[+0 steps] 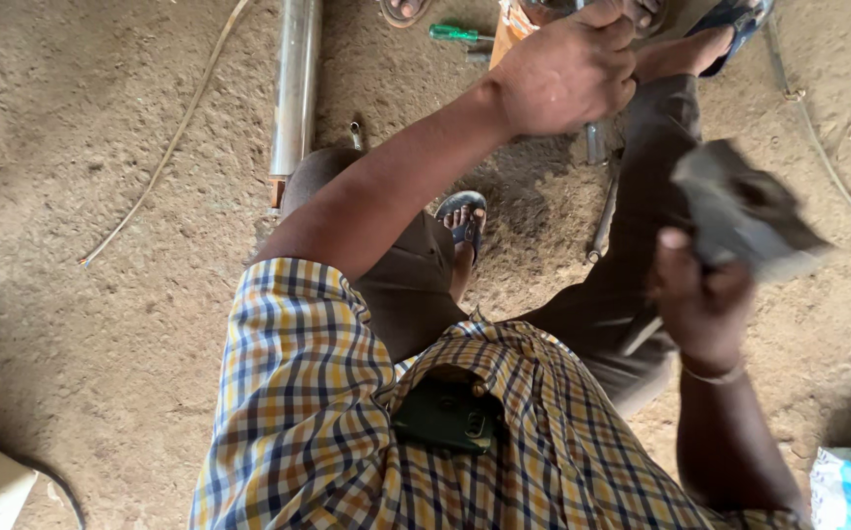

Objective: The person sits on the ground holding a hammer and repeatedly strikes a metal rod fitted into a submersible pump assembly that another person steadies. He repositions the rod and continues hammering, then sets the hammer down and picks up a phone at the end.

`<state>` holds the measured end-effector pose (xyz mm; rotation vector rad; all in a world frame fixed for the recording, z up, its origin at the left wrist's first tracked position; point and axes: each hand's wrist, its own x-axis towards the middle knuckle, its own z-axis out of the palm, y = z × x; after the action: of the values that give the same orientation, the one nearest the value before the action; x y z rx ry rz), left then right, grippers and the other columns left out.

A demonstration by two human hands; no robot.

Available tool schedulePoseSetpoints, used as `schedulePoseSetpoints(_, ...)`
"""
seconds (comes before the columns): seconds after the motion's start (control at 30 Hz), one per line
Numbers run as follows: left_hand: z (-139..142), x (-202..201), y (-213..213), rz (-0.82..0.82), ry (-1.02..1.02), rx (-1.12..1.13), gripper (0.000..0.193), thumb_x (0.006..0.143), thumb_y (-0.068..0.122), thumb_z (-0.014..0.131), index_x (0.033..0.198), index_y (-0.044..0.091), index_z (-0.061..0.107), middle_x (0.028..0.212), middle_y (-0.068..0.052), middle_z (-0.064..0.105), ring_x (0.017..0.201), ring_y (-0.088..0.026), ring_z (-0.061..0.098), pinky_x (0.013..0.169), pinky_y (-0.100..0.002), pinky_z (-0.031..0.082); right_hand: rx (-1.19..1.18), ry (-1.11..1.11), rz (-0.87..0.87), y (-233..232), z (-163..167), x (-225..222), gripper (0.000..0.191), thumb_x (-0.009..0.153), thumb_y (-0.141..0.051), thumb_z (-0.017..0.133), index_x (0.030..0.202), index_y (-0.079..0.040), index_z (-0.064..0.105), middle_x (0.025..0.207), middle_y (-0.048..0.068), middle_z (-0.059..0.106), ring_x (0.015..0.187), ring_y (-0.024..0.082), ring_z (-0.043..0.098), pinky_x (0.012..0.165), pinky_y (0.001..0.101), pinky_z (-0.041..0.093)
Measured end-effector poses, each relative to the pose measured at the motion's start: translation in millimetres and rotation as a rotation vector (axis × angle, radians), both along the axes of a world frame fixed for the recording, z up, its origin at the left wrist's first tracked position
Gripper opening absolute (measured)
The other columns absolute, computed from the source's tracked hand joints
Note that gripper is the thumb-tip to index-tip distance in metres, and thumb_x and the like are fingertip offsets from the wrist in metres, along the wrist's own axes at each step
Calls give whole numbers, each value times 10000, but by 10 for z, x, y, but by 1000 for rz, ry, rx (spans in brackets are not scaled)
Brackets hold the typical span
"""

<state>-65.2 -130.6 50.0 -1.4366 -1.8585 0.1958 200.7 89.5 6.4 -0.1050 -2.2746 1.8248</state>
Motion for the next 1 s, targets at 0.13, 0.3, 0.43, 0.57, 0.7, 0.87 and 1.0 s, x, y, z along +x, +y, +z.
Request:
schedulePoseSetpoints(0.13, -253, -78, -12, -57, -105, 86, 114, 833, 276, 678, 737, 226, 715, 820, 54, 648, 1117, -192, 585, 1037, -367, 476, 188, 257, -85, 110, 634, 356, 175, 1117, -177, 638, 1014, -56, 564, 720, 5, 558, 585, 116, 540, 520, 267, 435)
schedulePoseSetpoints(0.3, -518, -140, 108, -91, -187, 98, 130, 885, 184, 658, 774, 176, 726, 837, 52, 627, 1047, -172, 561, 961, -346, 479, 157, 736, -192, -354, 938, 242, 206, 1132, -180, 653, 1039, -18, 567, 810, 42, 583, 685, 155, 559, 611, 288, 456)
schedulePoseSetpoints(0.43, -497, -47, 54, -67, -239, 149, 109, 833, 264, 674, 751, 200, 708, 861, 30, 631, 1039, -185, 574, 916, -349, 488, 580, 5, 17, -553, 193, -403, 234, 1144, -183, 666, 1059, 13, 570, 882, 71, 603, 764, 187, 575, 684, 305, 472)
schedulePoseSetpoints(0.57, -336, 25, -53, -109, -282, 137, 209, 893, 302, 674, 729, 174, 693, 845, 8, 637, 1152, -182, 565, 1020, -344, 467, 523, 24, -254, -130, -105, -250, 267, 1160, -160, 697, 986, 2, 575, 857, 47, 614, 736, 158, 553, 677, 284, 449)
schedulePoseSetpoints(0.7, -235, -22, -42, -152, -176, 149, 224, 957, 292, 655, 775, 167, 692, 835, 7, 652, 1307, -158, 539, 1086, -356, 424, 159, -36, -203, -60, 14, -40, 190, 1137, -150, 700, 1227, 4, 636, 895, 8, 598, 703, 76, 517, 602, 249, 424)
schedulePoseSetpoints(0.87, -326, -81, 81, 372, 697, -186, 423, 1027, 247, 516, 1414, 84, 464, 1541, -62, 379, 1088, -107, 527, 1060, -315, 383, 131, -194, -276, -447, 99, -126, 160, 1019, -94, 712, 1084, 8, 606, 774, -2, 597, 541, 93, 540, 451, 270, 426)
schedulePoseSetpoints(1.0, -462, -183, 165, 1043, 1762, -109, 324, 1155, 272, 423, 1422, 98, 480, 1663, -34, 318, 931, 2, 535, 893, -230, 400, 5, -184, -134, -515, 63, -134, 141, 1042, -68, 698, 1096, 15, 597, 754, 9, 585, 550, 95, 533, 476, 261, 407)
